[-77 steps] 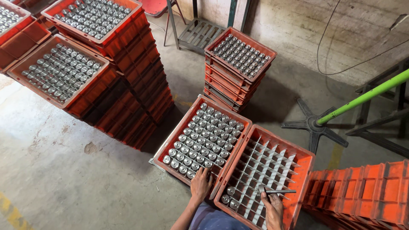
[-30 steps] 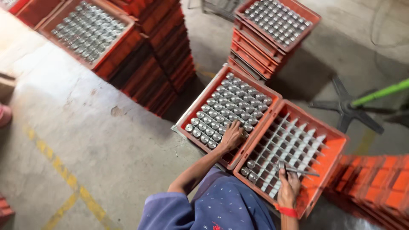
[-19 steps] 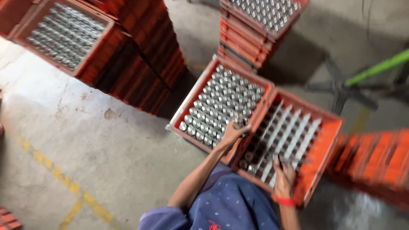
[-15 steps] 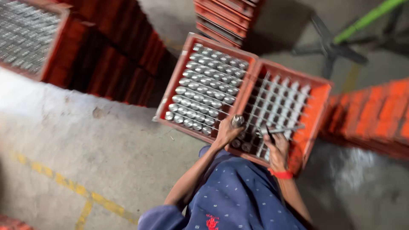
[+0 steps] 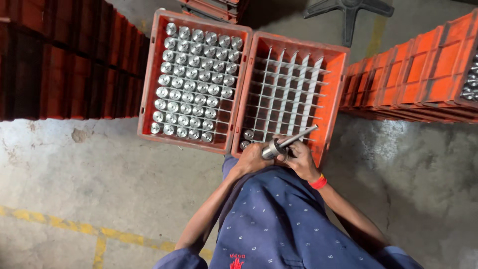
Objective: The person transfers small metal cylindrical parts from one orange crate to another using a metal rod tool. They repeatedly pick parts from a full crate and place them into an empty crate, organizing them in rows.
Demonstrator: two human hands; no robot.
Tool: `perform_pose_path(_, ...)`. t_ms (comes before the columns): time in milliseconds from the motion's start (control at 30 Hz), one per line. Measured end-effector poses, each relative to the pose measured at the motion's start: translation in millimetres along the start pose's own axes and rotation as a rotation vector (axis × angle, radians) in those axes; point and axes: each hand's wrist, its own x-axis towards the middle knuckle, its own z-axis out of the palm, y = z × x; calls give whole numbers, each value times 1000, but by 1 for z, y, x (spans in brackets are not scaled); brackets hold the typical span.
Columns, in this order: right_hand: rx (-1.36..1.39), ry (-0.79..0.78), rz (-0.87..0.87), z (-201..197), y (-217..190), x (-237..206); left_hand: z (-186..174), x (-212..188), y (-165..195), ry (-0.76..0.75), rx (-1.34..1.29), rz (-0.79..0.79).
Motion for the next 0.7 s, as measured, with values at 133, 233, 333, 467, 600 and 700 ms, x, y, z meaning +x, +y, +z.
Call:
perform_pose_path(133, 151, 47, 195, -29, 33, 0, 4, 0, -18, -24, -64, 0)
perform_pose_path(233, 170, 411, 158, -49, 49, -1, 1, 0, -39, -9, 262, -66)
perform_pose_path(333, 98, 585, 120, -69, 47, -3, 1, 6, -59, 158, 644, 211)
perform_pose_path(467, 141, 623, 54, -67, 44, -13, -3, 9, -64, 215, 668, 468)
perform_pose_path(600, 195, 668, 80, -41, 51, -28, -55, 10, -62, 380, 446, 239)
perform_pose_path(700, 290, 653, 95, -25, 56, -30, -108, 37, -71, 651, 562, 72)
